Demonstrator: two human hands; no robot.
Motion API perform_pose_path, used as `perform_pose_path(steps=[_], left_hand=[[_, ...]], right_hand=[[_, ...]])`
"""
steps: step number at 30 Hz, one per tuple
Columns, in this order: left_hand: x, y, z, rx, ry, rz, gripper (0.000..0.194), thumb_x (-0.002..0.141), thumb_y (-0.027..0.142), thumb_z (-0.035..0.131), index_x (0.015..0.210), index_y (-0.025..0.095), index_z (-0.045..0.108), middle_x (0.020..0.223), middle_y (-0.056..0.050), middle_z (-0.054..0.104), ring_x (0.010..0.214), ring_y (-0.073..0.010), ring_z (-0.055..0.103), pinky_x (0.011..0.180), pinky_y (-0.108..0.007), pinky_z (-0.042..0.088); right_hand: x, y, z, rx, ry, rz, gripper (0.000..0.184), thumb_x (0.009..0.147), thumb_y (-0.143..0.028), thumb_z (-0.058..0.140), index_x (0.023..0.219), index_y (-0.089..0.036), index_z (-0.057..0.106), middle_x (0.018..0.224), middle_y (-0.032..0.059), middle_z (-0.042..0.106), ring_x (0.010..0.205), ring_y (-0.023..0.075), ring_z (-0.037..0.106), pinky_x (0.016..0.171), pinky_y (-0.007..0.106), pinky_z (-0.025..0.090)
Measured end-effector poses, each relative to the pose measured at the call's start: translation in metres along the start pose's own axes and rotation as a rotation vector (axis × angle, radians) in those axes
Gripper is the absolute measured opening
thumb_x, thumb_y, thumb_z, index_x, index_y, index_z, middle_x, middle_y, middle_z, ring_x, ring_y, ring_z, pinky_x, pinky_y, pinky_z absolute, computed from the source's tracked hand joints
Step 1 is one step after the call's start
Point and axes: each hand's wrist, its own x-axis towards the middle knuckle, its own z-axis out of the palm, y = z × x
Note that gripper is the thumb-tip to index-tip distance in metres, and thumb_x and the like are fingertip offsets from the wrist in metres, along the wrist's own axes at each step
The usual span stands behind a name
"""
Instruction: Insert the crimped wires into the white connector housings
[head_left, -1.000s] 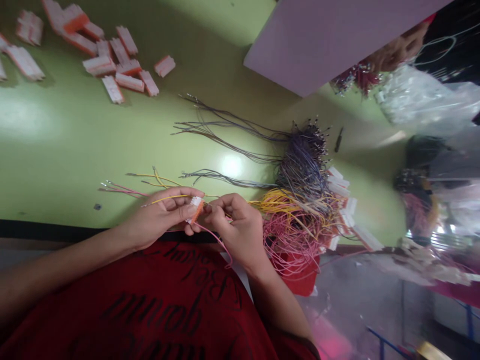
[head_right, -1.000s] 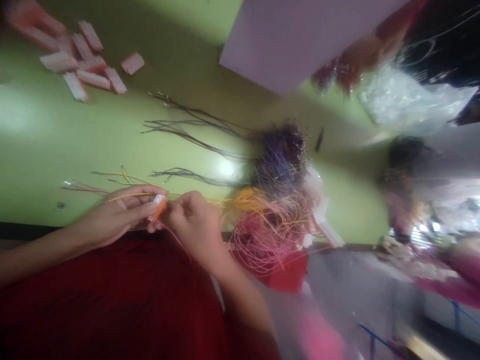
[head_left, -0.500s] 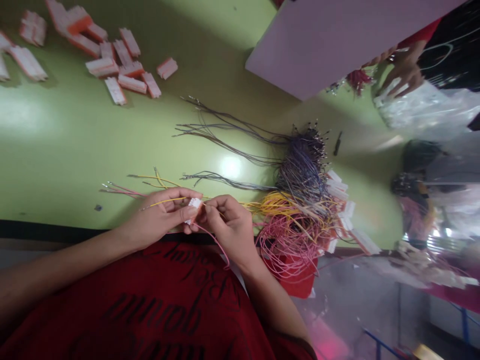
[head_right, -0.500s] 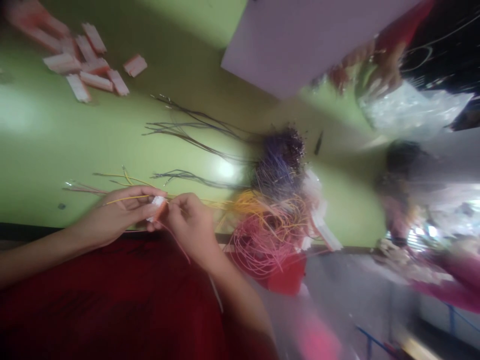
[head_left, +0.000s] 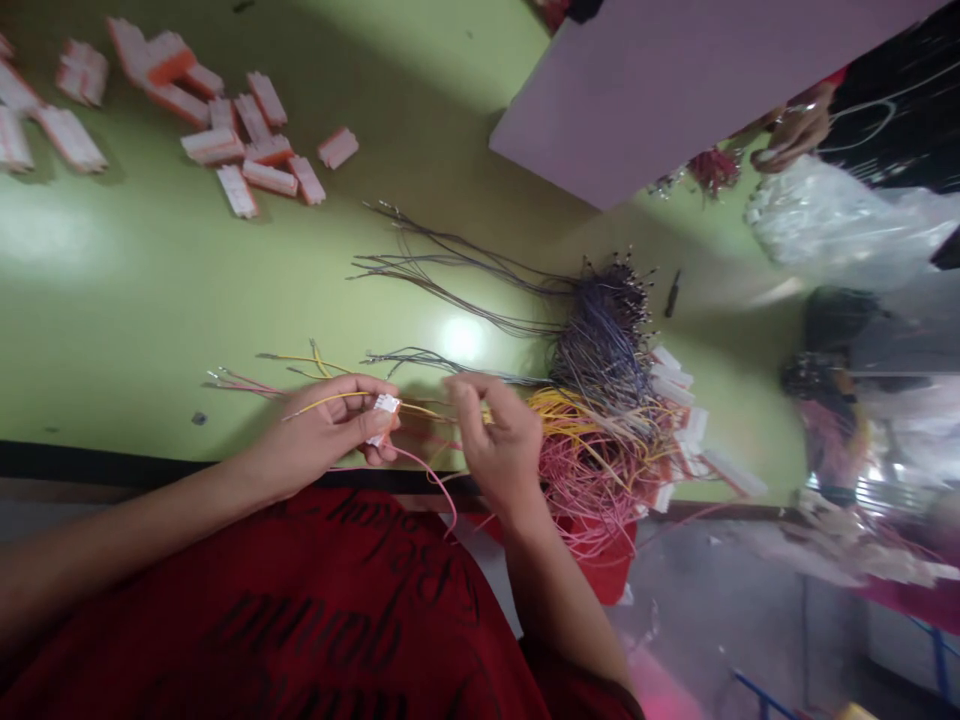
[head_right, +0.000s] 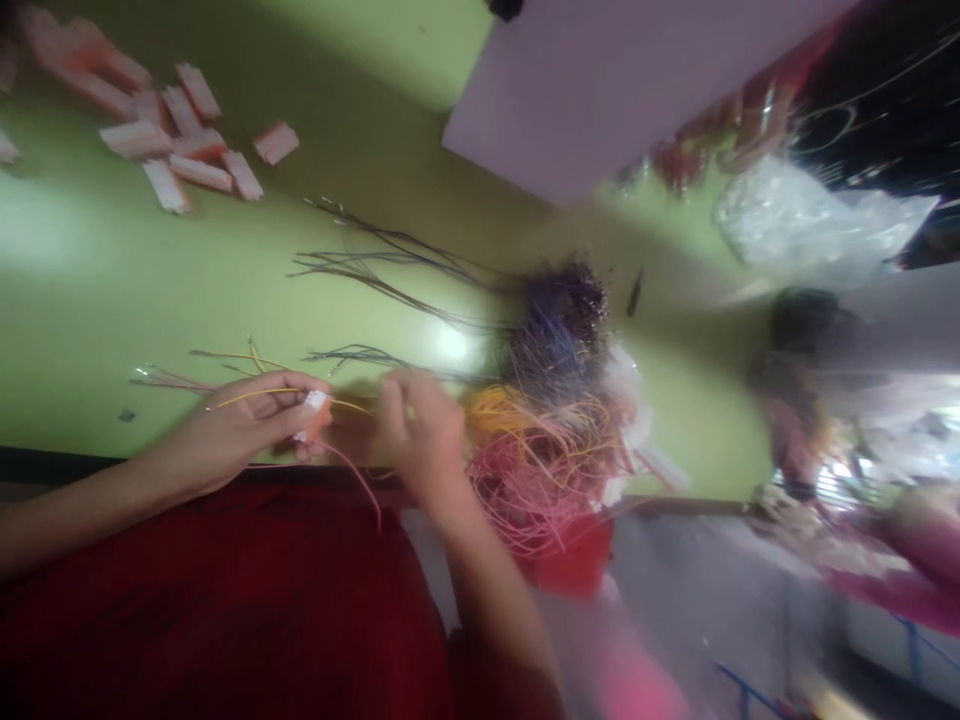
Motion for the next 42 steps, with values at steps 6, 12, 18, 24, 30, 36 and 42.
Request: perform_pose_path(steps=[6,12,18,24,30,36,42], left_hand=[[0.009,0.004,0.002,0.018,-0.025,-0.059,0.037,0.075,0.043,0.080,0.095,0.018,0.063,0.067,0.005,0.067,0.055,-0.0128,0.067,0.057,-0.026,0.057],[0.011,0.004,0.001,0.042,-0.016,-0.087,0.040,0.072,0.044,0.081,0.095,0.019,0.061,0.069,0.005,0.066,0.057,-0.0147,0.069,0.058,-0.028,0.057],[0.012,-0.002,0.004,0.074,-0.051,-0.105,0.035,0.078,0.044,0.076,0.099,0.020,0.062,0.073,0.002,0.069,0.060,-0.0157,0.069,0.060,-0.030,0.057],[0.007,0.000,0.007,0.035,-0.068,-0.119,0.037,0.077,0.044,0.079,0.099,0.019,0.062,0.070,0.003,0.067,0.060,-0.0151,0.069,0.061,-0.029,0.057],[0.014,0.005,0.009,-0.018,-0.030,-0.065,0.043,0.077,0.045,0.081,0.103,0.017,0.061,0.073,0.001,0.070,0.062,-0.0157,0.069,0.067,-0.032,0.058],[0.022,0.005,0.008,-0.049,-0.007,-0.038,0.048,0.076,0.042,0.080,0.111,0.014,0.060,0.071,0.001,0.072,0.062,-0.0157,0.069,0.068,-0.033,0.058],[0.024,0.002,0.002,-0.078,-0.018,-0.044,0.047,0.077,0.041,0.079,0.113,0.014,0.063,0.073,-0.002,0.073,0.067,-0.0183,0.071,0.066,-0.033,0.057]], right_hand=[[0.027,0.046,-0.010,-0.631,0.023,-0.254,0.020,0.091,-0.013,0.054,0.094,-0.021,0.072,0.100,0.0097,0.074,0.092,0.0245,0.059,0.079,0.038,0.039],[0.020,0.044,-0.036,-0.341,0.237,-0.195,0.015,0.091,-0.018,0.055,0.087,-0.022,0.069,0.085,0.0045,0.073,0.082,0.0195,0.065,0.079,0.033,0.047],[0.026,0.012,-0.040,-0.140,0.228,-0.198,0.011,0.089,-0.024,0.060,0.087,-0.025,0.071,0.084,0.0025,0.074,0.078,0.0179,0.067,0.074,0.032,0.051],[0.043,0.008,-0.029,-0.224,-0.067,0.070,0.019,0.082,-0.013,0.058,0.069,-0.021,0.068,0.063,0.0010,0.066,0.060,0.0149,0.057,0.063,0.029,0.042],[0.016,-0.023,-0.037,0.359,-0.255,0.041,0.010,0.087,-0.029,0.067,0.086,-0.024,0.075,0.072,-0.0014,0.073,0.063,0.0135,0.063,0.062,0.027,0.049],[0.001,-0.017,-0.008,0.229,-0.129,0.067,0.012,0.088,-0.021,0.061,0.083,-0.022,0.072,0.079,0.0011,0.072,0.072,0.0141,0.064,0.069,0.028,0.051],[0.005,-0.014,-0.010,0.111,-0.075,-0.074,0.012,0.090,-0.021,0.059,0.080,-0.021,0.067,0.072,0.0003,0.065,0.067,0.0131,0.059,0.064,0.028,0.047]])
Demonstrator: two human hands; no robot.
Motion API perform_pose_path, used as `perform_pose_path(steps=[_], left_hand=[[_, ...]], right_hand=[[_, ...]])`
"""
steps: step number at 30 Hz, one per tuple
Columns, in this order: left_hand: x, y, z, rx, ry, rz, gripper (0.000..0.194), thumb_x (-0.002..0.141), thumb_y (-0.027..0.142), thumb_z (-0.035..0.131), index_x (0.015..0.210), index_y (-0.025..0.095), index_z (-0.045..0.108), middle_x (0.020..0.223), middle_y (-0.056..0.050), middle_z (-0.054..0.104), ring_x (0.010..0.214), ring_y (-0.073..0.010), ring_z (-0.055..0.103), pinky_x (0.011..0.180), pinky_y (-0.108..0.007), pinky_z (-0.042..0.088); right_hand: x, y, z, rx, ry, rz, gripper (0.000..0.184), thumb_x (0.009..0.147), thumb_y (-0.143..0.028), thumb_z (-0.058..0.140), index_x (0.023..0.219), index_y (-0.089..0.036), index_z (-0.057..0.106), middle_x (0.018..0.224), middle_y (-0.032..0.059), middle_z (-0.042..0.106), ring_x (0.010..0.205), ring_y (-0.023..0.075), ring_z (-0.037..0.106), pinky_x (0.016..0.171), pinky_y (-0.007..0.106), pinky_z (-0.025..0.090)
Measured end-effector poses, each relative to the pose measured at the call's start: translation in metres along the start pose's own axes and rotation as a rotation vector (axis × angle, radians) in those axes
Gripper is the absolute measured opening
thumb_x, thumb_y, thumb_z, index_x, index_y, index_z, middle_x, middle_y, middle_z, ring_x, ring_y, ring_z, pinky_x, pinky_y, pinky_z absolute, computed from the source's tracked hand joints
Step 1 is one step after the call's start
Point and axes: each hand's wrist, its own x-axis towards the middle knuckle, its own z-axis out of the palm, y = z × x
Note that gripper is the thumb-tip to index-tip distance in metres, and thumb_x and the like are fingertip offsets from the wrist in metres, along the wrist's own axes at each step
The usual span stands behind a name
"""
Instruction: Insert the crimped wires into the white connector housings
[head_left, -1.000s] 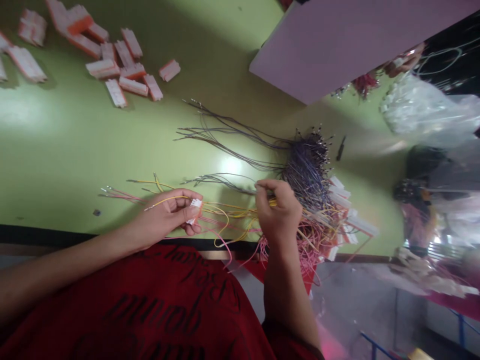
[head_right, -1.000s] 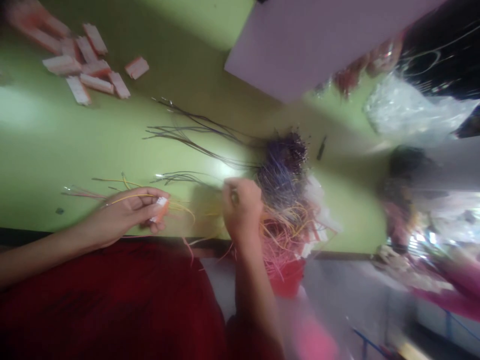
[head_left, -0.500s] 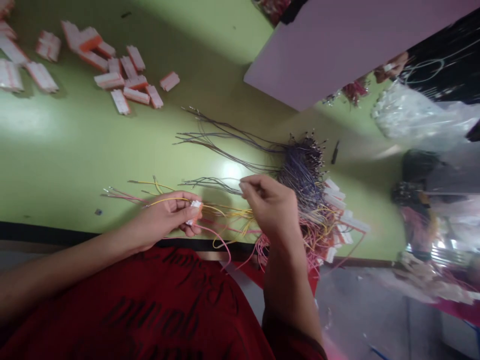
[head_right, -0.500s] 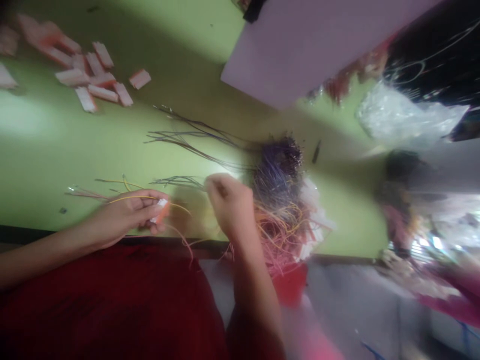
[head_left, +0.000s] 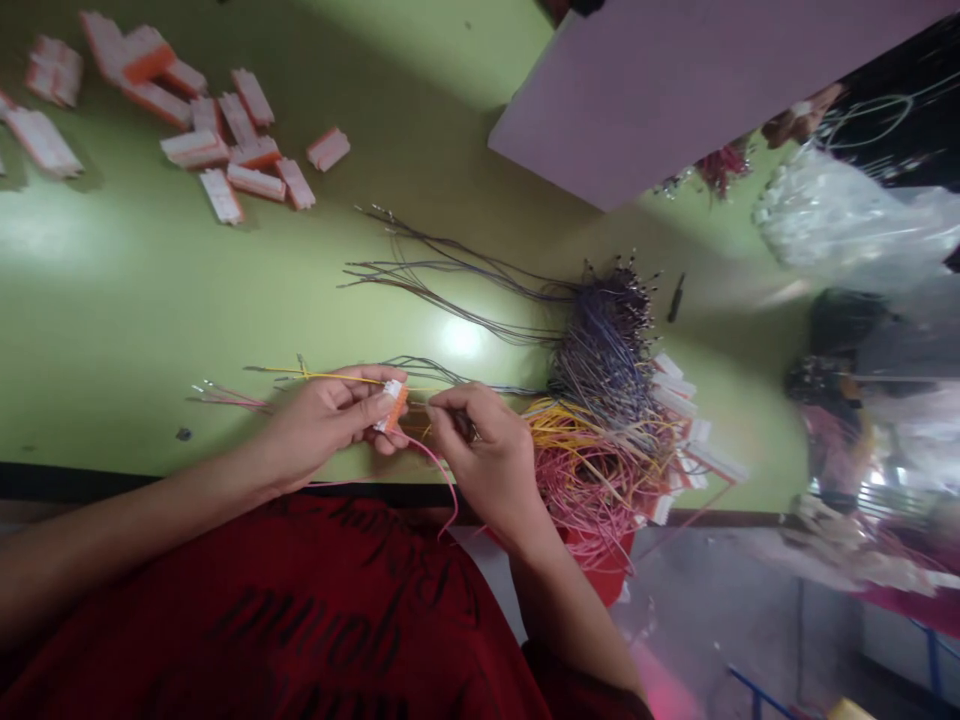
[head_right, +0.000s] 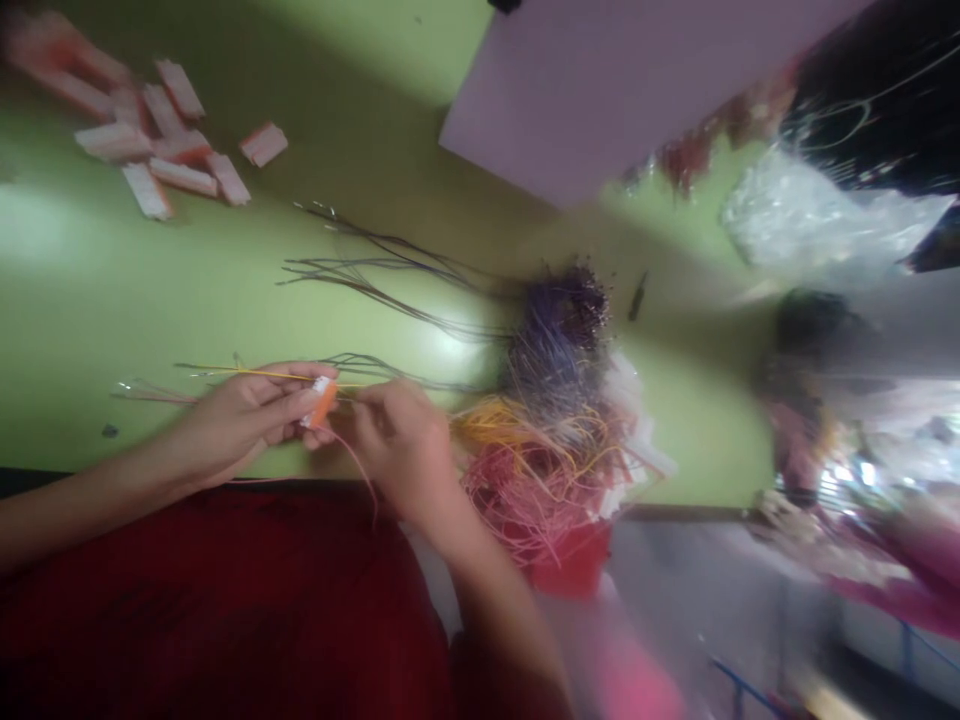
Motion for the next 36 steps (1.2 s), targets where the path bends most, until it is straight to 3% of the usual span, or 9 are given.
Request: perform_pose_path(steps=[14,20,25,36], left_hand=[[-0.001,0.000,0.000,0.122,-0.004,0.038,0.048,0.078,0.047,0.077,0.113,0.016,0.066,0.082,-0.004,0.075,0.068,-0.0176,0.070,0.068,-0.033,0.058],[0.000,0.002,0.001,0.251,0.067,0.073,0.047,0.075,0.049,0.078,0.108,0.018,0.065,0.080,-0.003,0.075,0.069,-0.0184,0.071,0.066,-0.032,0.059],[0.001,0.004,0.000,0.240,0.068,0.083,0.045,0.076,0.048,0.077,0.106,0.017,0.066,0.075,-0.002,0.074,0.066,-0.0180,0.070,0.066,-0.032,0.060],[-0.001,0.005,0.003,0.256,0.083,0.077,0.042,0.074,0.042,0.079,0.105,0.016,0.067,0.072,-0.001,0.074,0.063,-0.0167,0.069,0.064,-0.029,0.059]], right_hand=[[0.007,-0.014,0.007,-0.017,-0.001,0.146,0.017,0.083,-0.019,0.057,0.067,-0.021,0.064,0.064,-0.0005,0.067,0.060,0.0127,0.059,0.061,0.026,0.044],[0.009,-0.013,0.015,0.152,-0.068,0.256,0.019,0.085,-0.021,0.058,0.066,-0.021,0.063,0.060,-0.0019,0.068,0.055,0.0112,0.059,0.055,0.023,0.045],[0.011,-0.010,0.015,0.270,-0.114,0.346,0.011,0.084,-0.021,0.059,0.075,-0.020,0.065,0.067,-0.0012,0.072,0.060,0.0121,0.064,0.058,0.023,0.049],[0.004,-0.005,0.016,0.200,-0.104,0.281,0.015,0.088,-0.024,0.057,0.076,-0.020,0.064,0.069,-0.0011,0.071,0.059,0.0108,0.060,0.057,0.022,0.045]])
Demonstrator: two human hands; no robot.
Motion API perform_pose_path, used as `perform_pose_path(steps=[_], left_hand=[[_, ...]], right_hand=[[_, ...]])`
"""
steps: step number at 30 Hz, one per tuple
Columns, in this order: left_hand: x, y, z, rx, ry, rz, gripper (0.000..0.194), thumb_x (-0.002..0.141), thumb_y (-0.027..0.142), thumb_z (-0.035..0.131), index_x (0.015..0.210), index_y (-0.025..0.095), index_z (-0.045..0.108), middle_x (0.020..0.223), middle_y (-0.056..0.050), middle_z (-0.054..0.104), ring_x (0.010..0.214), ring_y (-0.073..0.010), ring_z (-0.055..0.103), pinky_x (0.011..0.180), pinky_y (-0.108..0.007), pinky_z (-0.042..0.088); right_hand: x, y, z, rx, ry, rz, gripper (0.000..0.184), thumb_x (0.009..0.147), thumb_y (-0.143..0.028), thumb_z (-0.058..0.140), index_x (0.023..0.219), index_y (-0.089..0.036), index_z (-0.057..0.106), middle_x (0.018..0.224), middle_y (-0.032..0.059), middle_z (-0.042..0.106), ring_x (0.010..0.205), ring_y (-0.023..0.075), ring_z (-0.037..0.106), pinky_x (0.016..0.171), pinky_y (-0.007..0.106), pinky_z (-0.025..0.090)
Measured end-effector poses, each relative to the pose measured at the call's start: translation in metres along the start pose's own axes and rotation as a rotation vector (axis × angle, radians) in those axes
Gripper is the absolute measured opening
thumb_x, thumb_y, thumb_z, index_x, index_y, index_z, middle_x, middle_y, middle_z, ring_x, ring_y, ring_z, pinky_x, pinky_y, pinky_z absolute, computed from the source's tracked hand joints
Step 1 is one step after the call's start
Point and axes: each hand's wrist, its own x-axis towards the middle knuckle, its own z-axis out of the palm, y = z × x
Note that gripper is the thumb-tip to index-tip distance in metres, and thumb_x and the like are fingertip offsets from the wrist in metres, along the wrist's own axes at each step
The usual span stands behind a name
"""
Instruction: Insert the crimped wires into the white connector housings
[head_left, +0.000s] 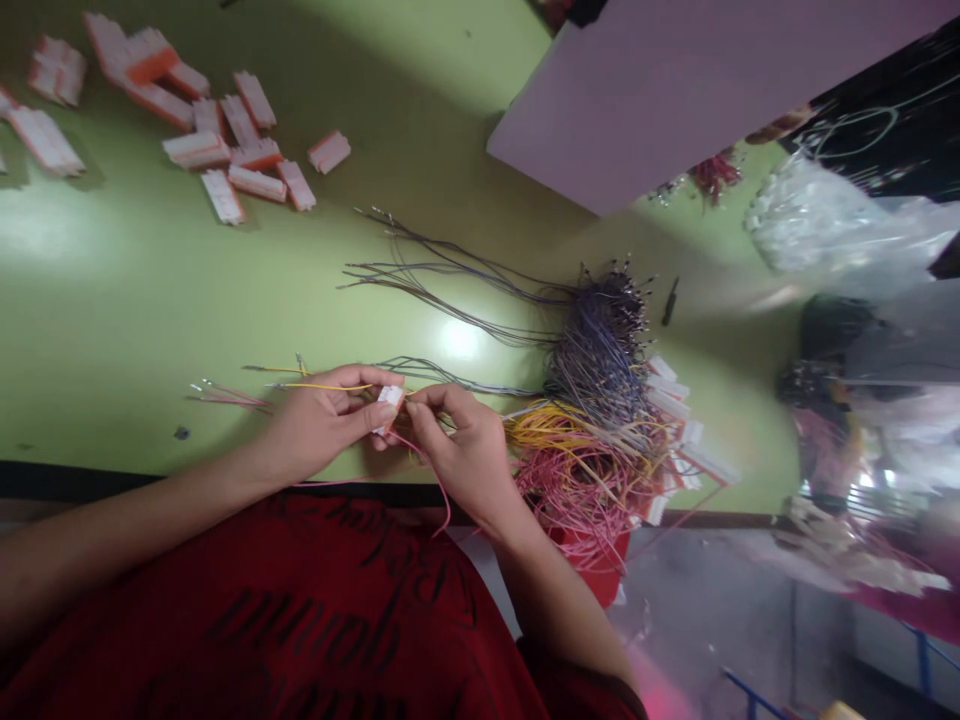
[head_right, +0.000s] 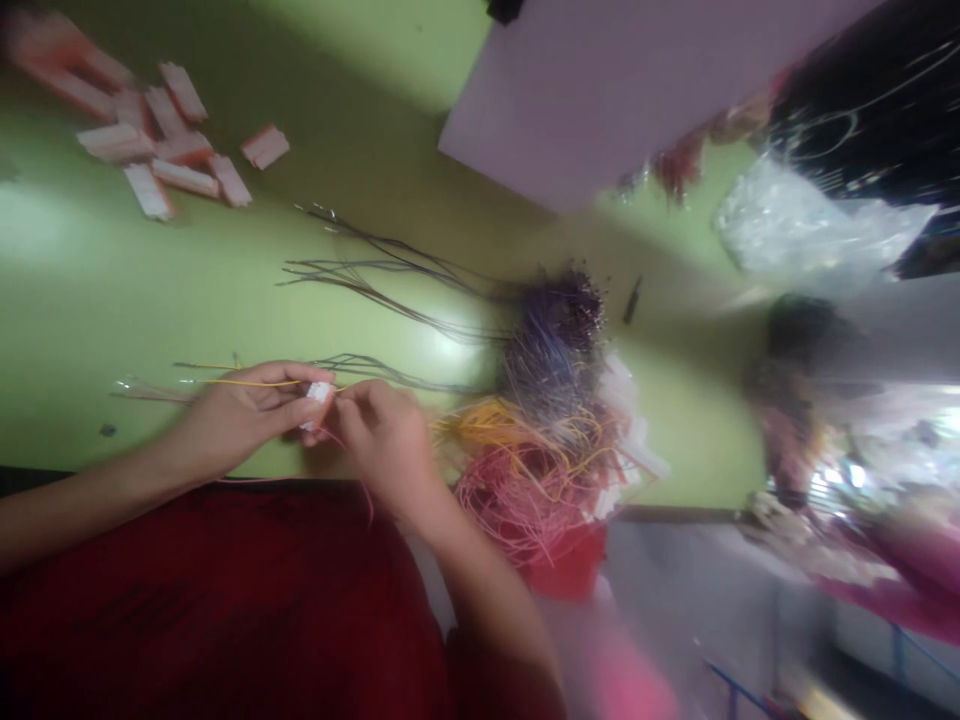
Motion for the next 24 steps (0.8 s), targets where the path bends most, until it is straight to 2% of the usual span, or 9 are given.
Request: perform_pose_path(steps=[8,16,20,22,24], left_hand=[[0.002,0.000,-0.001,0.087,-0.047,-0.004,0.036,0.075,0.037,0.076,0.104,0.018,0.068,0.064,0.002,0.072,0.060,-0.0157,0.068,0.064,-0.028,0.057],[0.005,0.006,0.002,0.028,-0.042,-0.018,0.034,0.075,0.037,0.079,0.099,0.018,0.065,0.065,0.001,0.072,0.059,-0.0153,0.069,0.061,-0.027,0.057],[0.009,0.011,0.001,-0.038,-0.039,-0.018,0.034,0.075,0.035,0.080,0.099,0.018,0.063,0.067,0.001,0.072,0.061,-0.0158,0.070,0.058,-0.026,0.057],[0.012,0.011,0.001,-0.081,-0.013,-0.003,0.032,0.077,0.034,0.079,0.098,0.017,0.062,0.067,0.002,0.071,0.062,-0.0155,0.070,0.056,-0.025,0.056],[0.015,0.011,0.000,-0.105,-0.004,-0.018,0.030,0.077,0.032,0.078,0.097,0.017,0.062,0.066,0.003,0.070,0.059,-0.0144,0.069,0.055,-0.024,0.055]], right_hand=[[0.001,-0.006,-0.005,-0.006,-0.022,0.005,0.017,0.086,-0.020,0.055,0.071,-0.020,0.062,0.068,-0.0009,0.070,0.062,0.0119,0.062,0.062,0.022,0.046],[0.004,-0.002,-0.006,-0.003,-0.004,-0.035,0.015,0.086,-0.020,0.054,0.072,-0.020,0.061,0.067,-0.0016,0.068,0.061,0.0115,0.059,0.060,0.023,0.045],[0.013,-0.002,-0.015,-0.082,-0.048,-0.064,0.019,0.089,-0.024,0.053,0.073,-0.020,0.063,0.066,-0.0008,0.068,0.061,0.0130,0.061,0.059,0.024,0.045],[0.029,0.001,-0.022,-0.265,0.056,-0.142,0.021,0.092,-0.025,0.054,0.076,-0.019,0.066,0.072,0.0024,0.071,0.068,0.0158,0.064,0.066,0.028,0.046],[0.051,0.009,-0.029,-0.553,0.244,-0.226,0.018,0.093,-0.022,0.055,0.083,-0.018,0.069,0.086,0.0076,0.075,0.081,0.0206,0.065,0.077,0.034,0.044]])
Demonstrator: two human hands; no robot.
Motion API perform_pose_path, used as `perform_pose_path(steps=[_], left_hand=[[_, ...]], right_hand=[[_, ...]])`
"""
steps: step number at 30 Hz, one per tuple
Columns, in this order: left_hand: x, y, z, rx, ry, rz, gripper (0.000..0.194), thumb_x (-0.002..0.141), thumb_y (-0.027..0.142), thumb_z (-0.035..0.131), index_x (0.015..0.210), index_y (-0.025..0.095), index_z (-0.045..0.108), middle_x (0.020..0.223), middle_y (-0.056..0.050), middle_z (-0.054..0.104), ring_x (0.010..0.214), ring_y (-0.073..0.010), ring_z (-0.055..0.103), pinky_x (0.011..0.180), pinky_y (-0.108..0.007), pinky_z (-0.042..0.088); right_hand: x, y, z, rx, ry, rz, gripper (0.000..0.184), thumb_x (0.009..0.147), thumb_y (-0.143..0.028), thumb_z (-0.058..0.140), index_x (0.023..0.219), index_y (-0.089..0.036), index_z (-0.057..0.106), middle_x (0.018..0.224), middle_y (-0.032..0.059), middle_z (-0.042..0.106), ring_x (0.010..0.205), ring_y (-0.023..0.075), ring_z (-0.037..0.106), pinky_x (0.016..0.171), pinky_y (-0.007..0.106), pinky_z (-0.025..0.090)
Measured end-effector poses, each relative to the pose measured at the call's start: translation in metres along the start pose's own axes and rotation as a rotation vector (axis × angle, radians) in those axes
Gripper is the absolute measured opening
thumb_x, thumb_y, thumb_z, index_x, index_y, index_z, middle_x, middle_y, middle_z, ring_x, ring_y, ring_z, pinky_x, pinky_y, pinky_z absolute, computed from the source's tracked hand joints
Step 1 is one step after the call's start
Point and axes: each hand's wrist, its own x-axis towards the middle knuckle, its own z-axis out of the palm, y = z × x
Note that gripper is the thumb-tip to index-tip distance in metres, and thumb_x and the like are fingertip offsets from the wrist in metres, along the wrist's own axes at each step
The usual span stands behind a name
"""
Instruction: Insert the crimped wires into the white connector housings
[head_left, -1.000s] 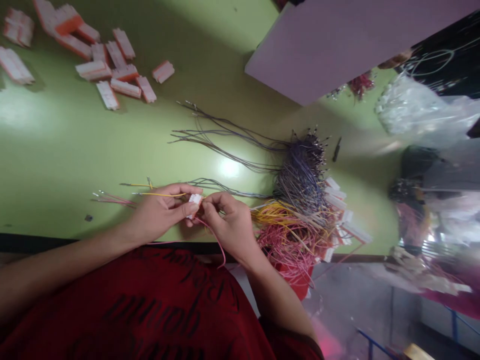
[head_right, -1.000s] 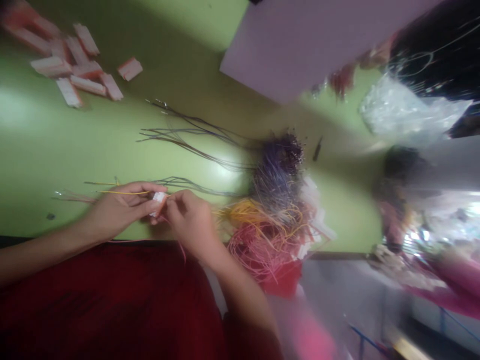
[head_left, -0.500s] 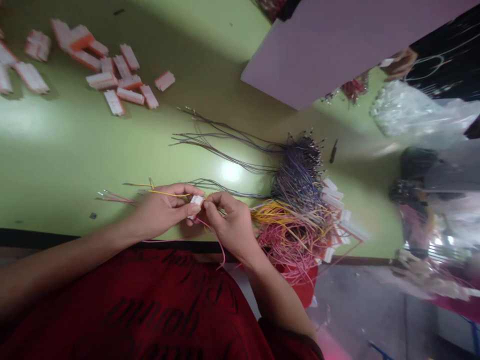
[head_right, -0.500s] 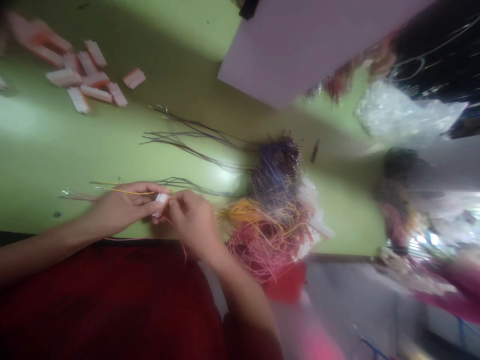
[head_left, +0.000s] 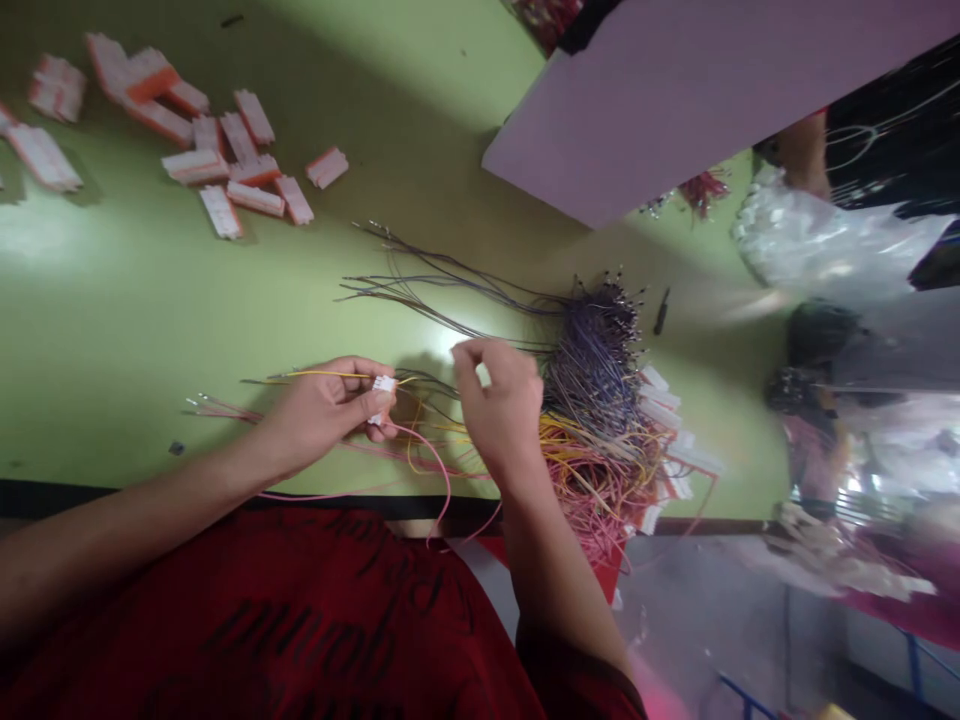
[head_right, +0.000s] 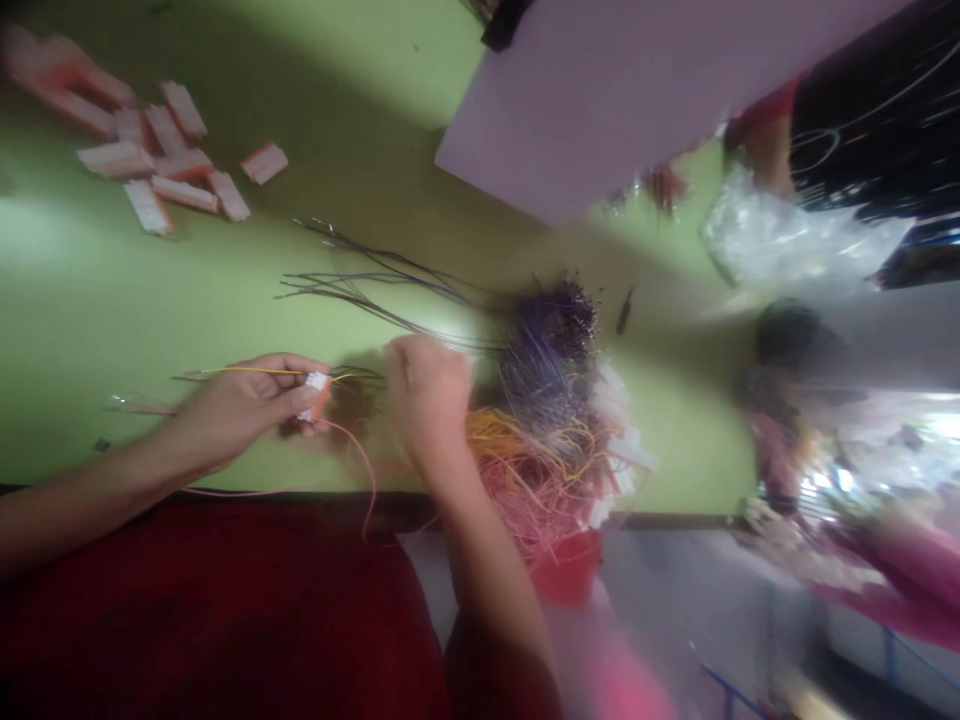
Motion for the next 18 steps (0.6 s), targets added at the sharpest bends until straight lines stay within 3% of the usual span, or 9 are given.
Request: perform_pose_path(steps=[2,5,9,12,15,18], left_hand=[[0.002,-0.001,0.000,-0.024,-0.009,-0.041,0.028,0.077,0.030,0.078,0.097,0.017,0.063,0.065,0.004,0.068,0.058,-0.0136,0.068,0.054,-0.023,0.055],[0.003,-0.002,0.000,-0.069,-0.024,-0.087,0.028,0.076,0.028,0.078,0.096,0.018,0.062,0.065,0.005,0.067,0.057,-0.0134,0.069,0.053,-0.023,0.054],[0.003,0.001,-0.001,-0.088,-0.044,-0.105,0.027,0.075,0.026,0.078,0.095,0.018,0.062,0.064,0.005,0.068,0.056,-0.0132,0.069,0.054,-0.023,0.055],[0.003,0.004,0.000,-0.092,-0.030,-0.114,0.025,0.076,0.024,0.077,0.095,0.017,0.062,0.064,0.006,0.067,0.056,-0.0121,0.068,0.055,-0.022,0.055],[0.003,0.005,0.002,-0.084,-0.007,-0.116,0.023,0.077,0.023,0.076,0.094,0.017,0.062,0.064,0.006,0.067,0.056,-0.0117,0.068,0.053,-0.021,0.053],[0.003,0.004,0.003,-0.077,0.001,-0.108,0.022,0.078,0.024,0.076,0.093,0.017,0.062,0.064,0.005,0.067,0.055,-0.0116,0.068,0.051,-0.021,0.052]], right_hand=[[0.019,0.015,0.008,-0.290,0.072,-0.049,0.017,0.091,-0.015,0.055,0.088,-0.017,0.071,0.098,0.0118,0.075,0.090,0.0248,0.064,0.082,0.039,0.040],[0.034,0.034,0.020,-0.521,0.011,-0.123,0.021,0.092,-0.011,0.052,0.083,-0.016,0.071,0.091,0.0118,0.074,0.083,0.0243,0.061,0.079,0.038,0.037],[0.028,0.048,0.019,-0.519,0.109,-0.226,0.024,0.093,-0.010,0.048,0.081,-0.018,0.067,0.079,0.0065,0.071,0.072,0.0197,0.056,0.082,0.036,0.035],[0.025,0.049,0.015,-0.490,0.174,-0.271,0.021,0.093,-0.012,0.049,0.086,-0.019,0.068,0.081,0.0052,0.071,0.075,0.0197,0.057,0.082,0.035,0.034],[0.029,0.045,0.019,-0.534,0.117,-0.294,0.019,0.093,-0.014,0.052,0.087,-0.020,0.069,0.088,0.0065,0.073,0.081,0.0218,0.058,0.079,0.035,0.032],[0.033,0.044,0.024,-0.548,0.083,-0.287,0.022,0.092,-0.011,0.050,0.081,-0.019,0.067,0.082,0.0068,0.072,0.077,0.0214,0.057,0.081,0.036,0.033]])
